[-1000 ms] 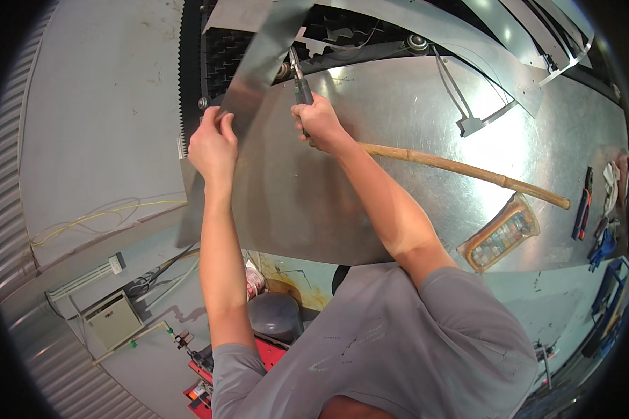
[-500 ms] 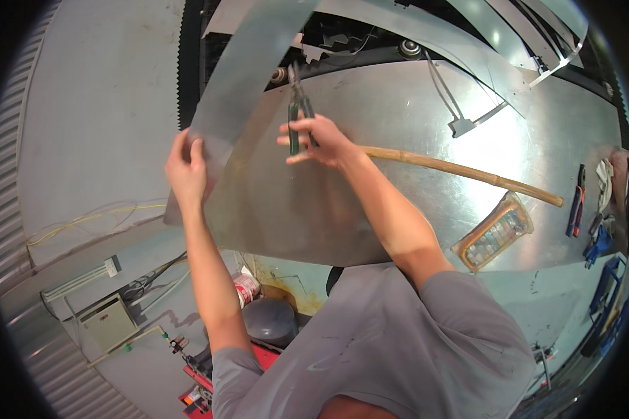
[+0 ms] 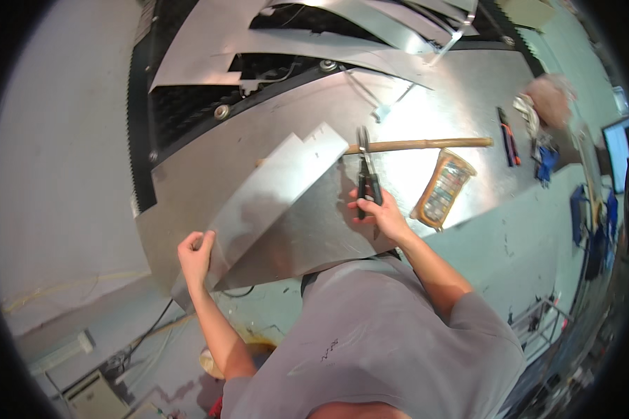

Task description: The person operates a computer mouse to view a CAD layout, then uses tin snips to cut multiple thin metal sheets on a workbench. The person repeatedly picks up sheets, aligns them, and cuts along edges, placing cut pieces aside.

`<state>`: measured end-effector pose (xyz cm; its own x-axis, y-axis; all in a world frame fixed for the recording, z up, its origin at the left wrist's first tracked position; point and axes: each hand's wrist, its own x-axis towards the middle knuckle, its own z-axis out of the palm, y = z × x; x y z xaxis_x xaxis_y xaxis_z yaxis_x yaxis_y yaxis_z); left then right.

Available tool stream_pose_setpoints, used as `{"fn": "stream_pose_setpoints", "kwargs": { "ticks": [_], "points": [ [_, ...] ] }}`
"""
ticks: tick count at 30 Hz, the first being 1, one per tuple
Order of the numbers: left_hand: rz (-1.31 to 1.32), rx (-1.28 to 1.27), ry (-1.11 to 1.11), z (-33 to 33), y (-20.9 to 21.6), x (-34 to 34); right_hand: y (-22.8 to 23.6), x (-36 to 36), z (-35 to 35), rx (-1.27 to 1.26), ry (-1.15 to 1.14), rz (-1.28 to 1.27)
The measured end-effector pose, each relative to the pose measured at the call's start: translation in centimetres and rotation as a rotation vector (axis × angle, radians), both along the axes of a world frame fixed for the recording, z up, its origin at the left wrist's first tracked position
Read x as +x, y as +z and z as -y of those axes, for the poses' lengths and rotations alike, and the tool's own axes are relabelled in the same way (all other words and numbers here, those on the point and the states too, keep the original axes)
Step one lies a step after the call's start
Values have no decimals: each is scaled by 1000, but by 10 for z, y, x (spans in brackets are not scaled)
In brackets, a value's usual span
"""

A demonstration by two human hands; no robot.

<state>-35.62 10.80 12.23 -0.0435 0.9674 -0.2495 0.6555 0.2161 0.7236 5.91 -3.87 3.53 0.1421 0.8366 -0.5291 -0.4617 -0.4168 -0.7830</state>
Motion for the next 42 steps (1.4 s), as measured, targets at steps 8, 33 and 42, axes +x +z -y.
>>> {"fn": "stream_pose_setpoints", "kwargs": {
  "ticks": [8,33,42],
  "points": [
    [-143,80,-423,6,-79,51,19,48,98,-66,-385,571],
    [29,269,-196,99,-96,361,-35,436,52,-223,-89,1911],
    [-131,349,-188,72,-93,431,-43,420,-32,64,-189,1614]
  ]
}}
